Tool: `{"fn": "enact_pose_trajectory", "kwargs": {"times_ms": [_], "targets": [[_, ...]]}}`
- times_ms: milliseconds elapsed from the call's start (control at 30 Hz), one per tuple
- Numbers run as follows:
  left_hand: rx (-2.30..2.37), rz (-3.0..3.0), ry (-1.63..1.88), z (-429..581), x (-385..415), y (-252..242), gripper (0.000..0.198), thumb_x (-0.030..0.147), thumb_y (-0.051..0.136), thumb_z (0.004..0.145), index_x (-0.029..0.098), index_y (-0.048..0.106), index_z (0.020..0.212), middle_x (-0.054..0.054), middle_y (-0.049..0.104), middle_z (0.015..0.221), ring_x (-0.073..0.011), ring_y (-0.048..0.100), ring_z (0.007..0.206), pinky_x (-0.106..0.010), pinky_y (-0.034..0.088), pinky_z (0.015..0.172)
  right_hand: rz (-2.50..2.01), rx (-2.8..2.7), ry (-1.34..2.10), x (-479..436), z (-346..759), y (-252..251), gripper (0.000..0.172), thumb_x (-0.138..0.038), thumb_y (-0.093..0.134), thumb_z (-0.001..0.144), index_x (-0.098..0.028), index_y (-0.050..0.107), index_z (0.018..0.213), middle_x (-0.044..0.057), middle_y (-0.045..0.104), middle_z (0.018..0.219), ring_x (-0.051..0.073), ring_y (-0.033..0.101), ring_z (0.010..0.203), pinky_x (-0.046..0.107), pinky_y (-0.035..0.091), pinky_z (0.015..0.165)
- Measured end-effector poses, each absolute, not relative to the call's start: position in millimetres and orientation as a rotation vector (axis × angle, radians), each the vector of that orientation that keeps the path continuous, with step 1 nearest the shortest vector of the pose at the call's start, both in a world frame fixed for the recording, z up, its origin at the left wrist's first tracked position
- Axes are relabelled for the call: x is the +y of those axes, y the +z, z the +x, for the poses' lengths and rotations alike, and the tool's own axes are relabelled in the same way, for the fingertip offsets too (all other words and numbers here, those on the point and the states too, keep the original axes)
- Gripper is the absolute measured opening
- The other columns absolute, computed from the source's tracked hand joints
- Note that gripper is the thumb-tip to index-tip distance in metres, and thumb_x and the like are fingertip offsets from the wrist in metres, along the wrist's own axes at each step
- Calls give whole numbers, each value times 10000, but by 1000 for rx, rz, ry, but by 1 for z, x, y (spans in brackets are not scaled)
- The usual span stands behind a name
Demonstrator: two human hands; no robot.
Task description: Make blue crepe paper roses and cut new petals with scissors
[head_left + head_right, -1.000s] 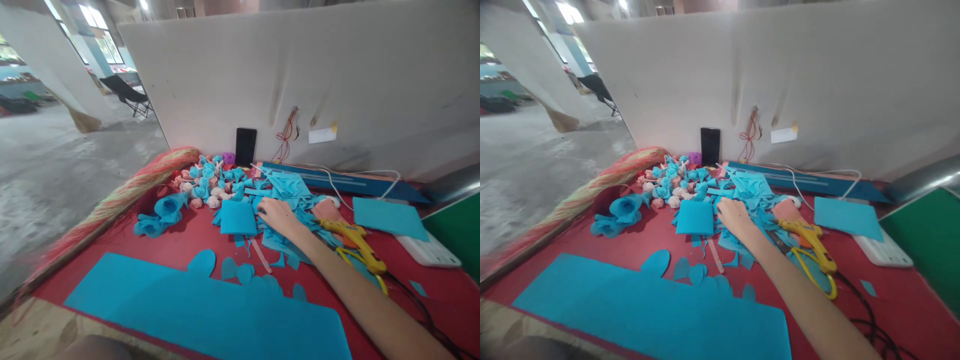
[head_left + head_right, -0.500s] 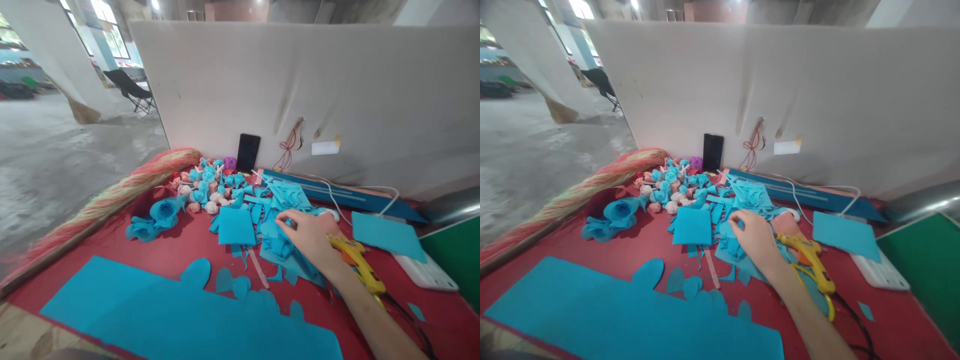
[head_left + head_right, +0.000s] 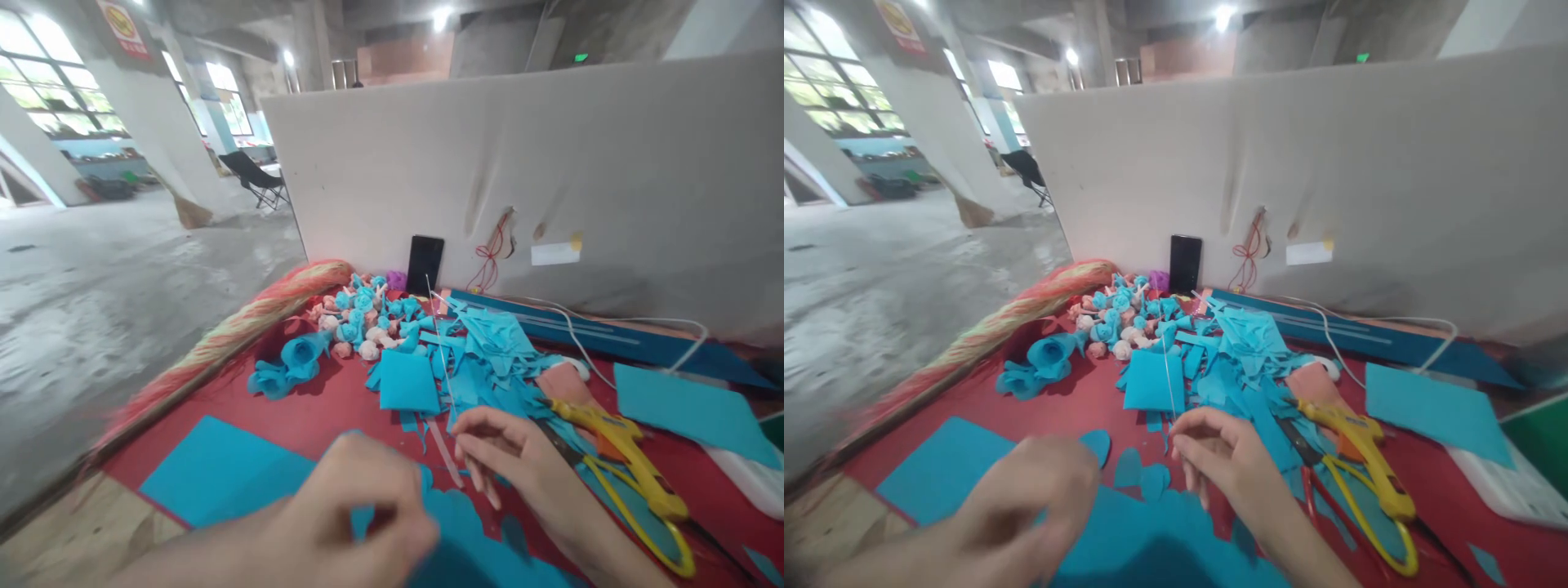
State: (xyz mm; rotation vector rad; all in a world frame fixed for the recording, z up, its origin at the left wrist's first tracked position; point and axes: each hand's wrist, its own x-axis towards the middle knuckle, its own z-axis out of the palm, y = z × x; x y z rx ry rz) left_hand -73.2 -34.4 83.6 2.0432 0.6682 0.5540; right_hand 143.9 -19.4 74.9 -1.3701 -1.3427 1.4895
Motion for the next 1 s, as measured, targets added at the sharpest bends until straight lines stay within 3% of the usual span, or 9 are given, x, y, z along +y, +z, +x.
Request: {"fn": "enact_pose_trajectory", "kwargs": {"times_ms": [67, 200, 367, 567, 1000], "targets": [[887, 1900, 658, -67, -12, 85, 277, 303, 426, 880, 135, 551, 698, 15, 537, 621, -89, 496, 577, -227, 447, 583, -1349, -1340, 1563, -21, 138, 71, 289, -439, 545, 738, -153, 521, 769, -46, 495, 479, 48, 410, 360, 154, 331, 371], [1007, 1792, 697, -73, 14, 70, 196, 322, 456, 849, 145, 536, 878, 11, 543, 710, -80, 478, 594, -188, 406, 553, -1324, -1391, 1702, -27, 125, 53, 278, -413, 560, 727, -144, 525, 788, -55, 491, 501, 27, 374, 337, 130, 297, 330], [1146, 1760, 709, -112, 12, 57, 333, 365, 397, 858, 133, 540, 667, -2, 535, 608, -98, 474, 565, -196, 379, 528, -1235, -1379, 1863, -32, 106, 30, 313, -442, 593, 711, -148, 526, 792, -28, 530, 581, 29, 414, 350, 126, 305, 308], [1264, 1749, 783, -156, 12, 53, 330, 316, 422, 836, 142, 512, 571, 5, 535, 555, -103, 475, 550, -198, 373, 536, -1078, -1205, 2096, -25, 77, 31, 325, -422, 632, 714, -127, 538, 810, 1, 581, 570, 46, 485, 358, 114, 323, 299], [1499, 1687, 1049, -230, 32, 44, 269, 328, 423, 835, 152, 536, 667, 21, 493, 555, -107, 467, 546, -207, 376, 531, -1016, -1076, 2188, 1, -21, 46, 277, -348, 645, 688, -110, 544, 789, -14, 573, 521, 59, 488, 330, 118, 368, 282]]}}
